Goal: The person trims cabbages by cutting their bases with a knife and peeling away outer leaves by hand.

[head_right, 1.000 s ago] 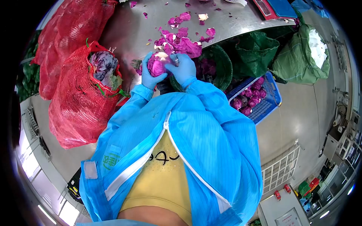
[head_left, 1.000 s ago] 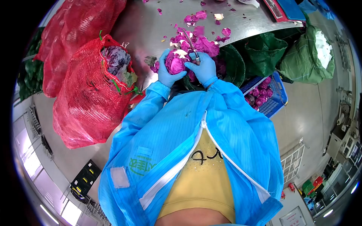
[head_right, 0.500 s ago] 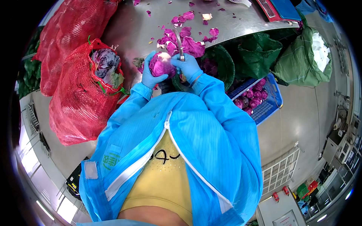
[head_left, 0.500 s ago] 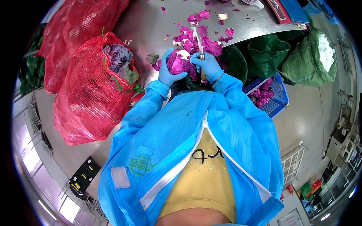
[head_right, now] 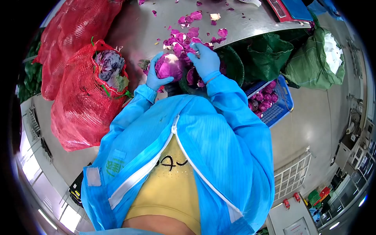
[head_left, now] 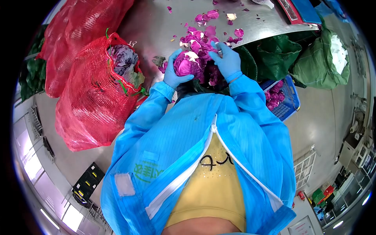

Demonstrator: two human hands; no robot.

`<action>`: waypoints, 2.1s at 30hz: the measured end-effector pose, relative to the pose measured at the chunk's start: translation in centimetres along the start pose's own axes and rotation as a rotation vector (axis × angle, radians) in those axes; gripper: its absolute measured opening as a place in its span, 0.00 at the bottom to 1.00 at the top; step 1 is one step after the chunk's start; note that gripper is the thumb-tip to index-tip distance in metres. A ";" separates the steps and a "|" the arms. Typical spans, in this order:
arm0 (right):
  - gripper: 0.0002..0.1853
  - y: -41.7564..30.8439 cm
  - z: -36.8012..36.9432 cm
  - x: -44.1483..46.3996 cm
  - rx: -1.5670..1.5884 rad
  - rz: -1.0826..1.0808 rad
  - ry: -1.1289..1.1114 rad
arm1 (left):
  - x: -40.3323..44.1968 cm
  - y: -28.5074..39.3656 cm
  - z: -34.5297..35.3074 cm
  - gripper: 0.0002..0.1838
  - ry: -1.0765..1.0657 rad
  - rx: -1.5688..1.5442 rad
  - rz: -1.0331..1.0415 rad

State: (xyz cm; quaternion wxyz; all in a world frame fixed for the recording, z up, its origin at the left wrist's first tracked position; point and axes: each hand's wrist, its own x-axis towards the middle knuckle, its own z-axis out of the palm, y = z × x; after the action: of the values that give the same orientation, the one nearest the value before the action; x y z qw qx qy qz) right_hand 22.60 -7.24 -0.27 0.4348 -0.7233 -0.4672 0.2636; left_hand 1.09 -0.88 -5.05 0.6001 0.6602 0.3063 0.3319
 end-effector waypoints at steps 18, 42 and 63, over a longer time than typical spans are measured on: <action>0.14 -0.7 2.5 -1.8 0.030 -0.084 -0.171 | 0.5 -0.5 -0.2 0.52 0.127 -0.183 -0.099; 0.14 -0.1 4.0 -1.2 0.343 0.314 0.095 | 0.3 -0.8 0.3 0.53 0.199 -0.156 -0.129; 0.18 -2.6 2.6 -3.7 -0.209 0.072 -0.097 | -0.3 -0.4 2.2 0.56 0.301 -0.020 -0.008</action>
State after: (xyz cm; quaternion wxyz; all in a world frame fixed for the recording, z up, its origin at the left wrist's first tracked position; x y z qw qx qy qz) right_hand 17.79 -9.11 0.65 0.3245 -0.7673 -0.4864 0.2634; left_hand 2.70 -2.41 -5.57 0.5550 0.5959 0.3921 0.4279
